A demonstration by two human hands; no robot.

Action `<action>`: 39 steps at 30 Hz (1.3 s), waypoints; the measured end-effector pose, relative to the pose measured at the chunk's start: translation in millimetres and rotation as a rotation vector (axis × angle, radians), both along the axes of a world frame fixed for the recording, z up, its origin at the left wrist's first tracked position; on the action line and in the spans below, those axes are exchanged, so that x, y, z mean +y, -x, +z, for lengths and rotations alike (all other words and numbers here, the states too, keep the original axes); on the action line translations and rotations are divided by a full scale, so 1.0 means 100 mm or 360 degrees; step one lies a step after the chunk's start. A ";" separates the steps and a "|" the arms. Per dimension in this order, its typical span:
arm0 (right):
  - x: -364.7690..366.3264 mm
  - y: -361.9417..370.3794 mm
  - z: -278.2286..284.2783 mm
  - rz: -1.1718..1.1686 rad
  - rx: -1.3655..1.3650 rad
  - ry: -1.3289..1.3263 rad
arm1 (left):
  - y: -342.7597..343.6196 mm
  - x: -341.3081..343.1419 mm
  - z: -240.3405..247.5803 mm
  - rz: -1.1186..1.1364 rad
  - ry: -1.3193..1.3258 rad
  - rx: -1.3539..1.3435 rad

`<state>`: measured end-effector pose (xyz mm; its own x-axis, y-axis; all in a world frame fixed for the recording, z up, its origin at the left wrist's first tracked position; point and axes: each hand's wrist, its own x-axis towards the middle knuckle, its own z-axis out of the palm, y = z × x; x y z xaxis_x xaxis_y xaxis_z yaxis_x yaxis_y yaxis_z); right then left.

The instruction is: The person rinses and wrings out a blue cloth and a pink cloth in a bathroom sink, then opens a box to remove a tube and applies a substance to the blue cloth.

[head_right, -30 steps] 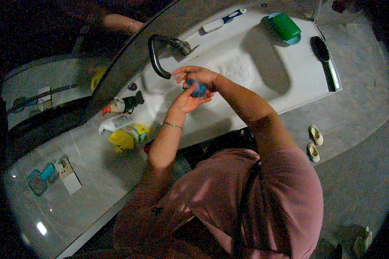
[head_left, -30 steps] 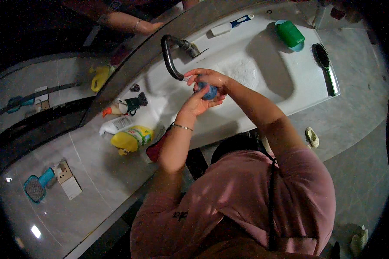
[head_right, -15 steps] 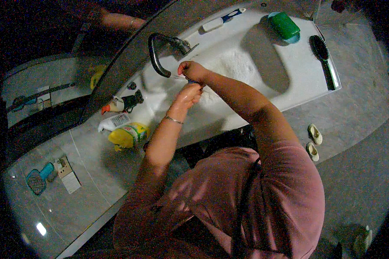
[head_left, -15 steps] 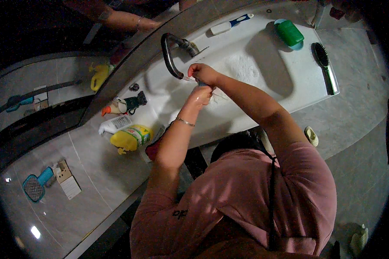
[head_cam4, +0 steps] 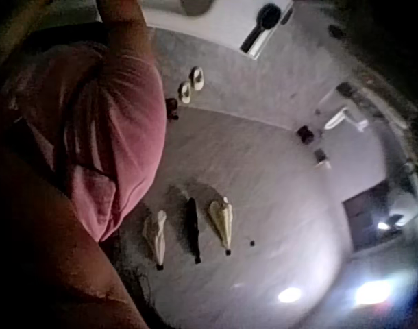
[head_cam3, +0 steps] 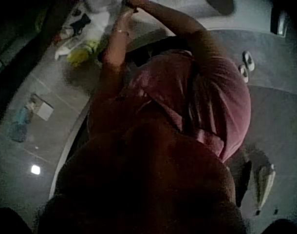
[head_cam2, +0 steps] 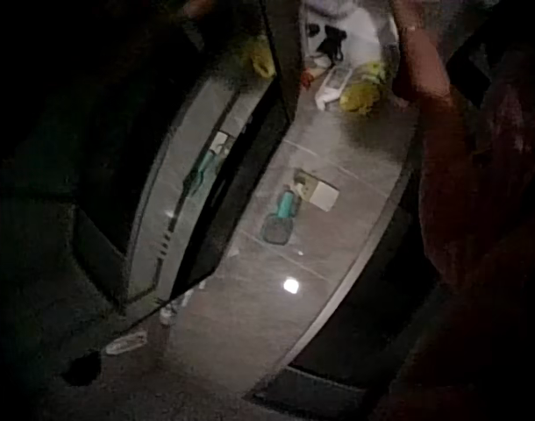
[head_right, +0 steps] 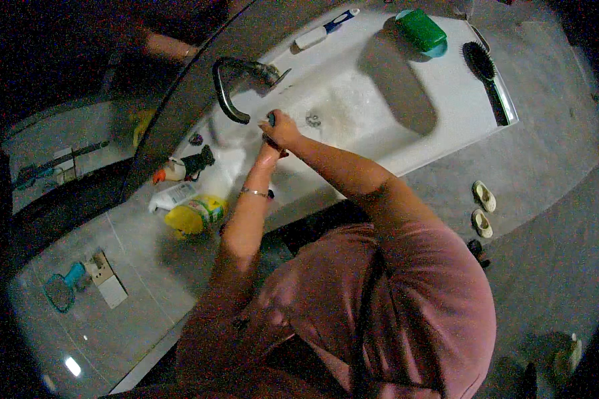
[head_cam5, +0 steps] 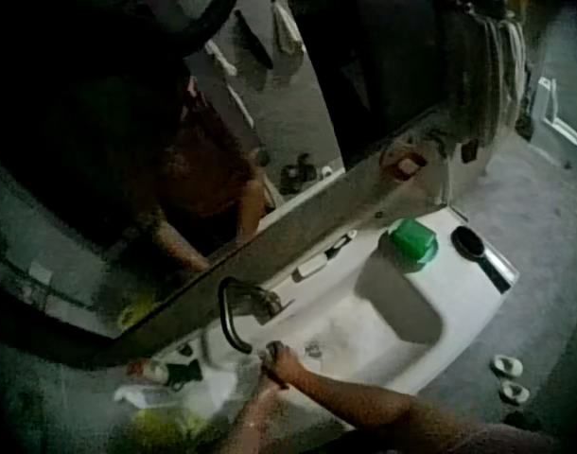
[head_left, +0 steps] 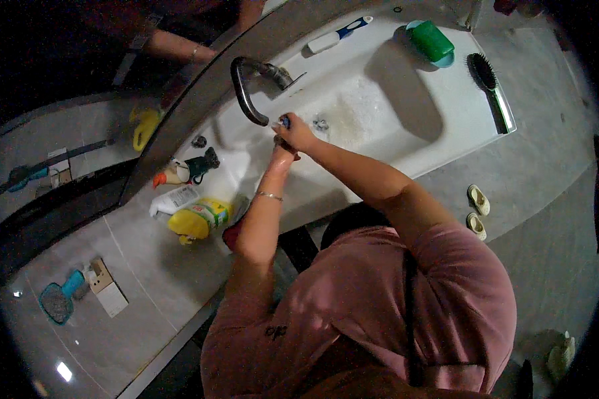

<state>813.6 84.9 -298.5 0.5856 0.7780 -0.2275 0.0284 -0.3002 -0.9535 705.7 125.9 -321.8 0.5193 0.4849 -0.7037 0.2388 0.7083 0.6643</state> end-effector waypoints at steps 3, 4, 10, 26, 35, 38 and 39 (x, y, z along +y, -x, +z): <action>-0.17 -0.10 0.10 0.0339 0.0896 0.0073 | 0.16 0.01 0.55 -0.0227 -0.0195 0.0268; -0.22 -0.13 0.13 0.0364 0.1213 0.0055 | 0.21 0.01 0.66 -0.0237 -0.0109 0.0183; -0.44 -0.36 0.13 0.0664 0.1756 -0.0264 | 0.16 -0.01 0.80 -0.0037 0.0206 0.0035; -0.43 -0.67 -0.05 0.0923 0.1266 -0.0101 | -0.07 0.26 0.53 0.0818 -0.0103 -0.0151; -0.33 -0.74 0.21 0.1267 0.0575 0.0249 | -0.24 0.15 0.72 0.0708 -0.0186 -0.0341; -0.25 -0.74 0.17 0.0981 0.0649 0.0077 | -0.13 0.20 0.90 0.0361 -0.0174 -0.0297; -0.23 -0.73 0.14 0.0986 0.0645 0.0072 | -0.13 0.22 0.94 0.0364 -0.0181 -0.0299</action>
<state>886.2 61.5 -284.8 -0.0942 0.9233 -0.3723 -0.1465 -0.3828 -0.9121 718.7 147.6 -227.5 0.5035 0.6742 -0.5403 -0.0526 0.6481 0.7597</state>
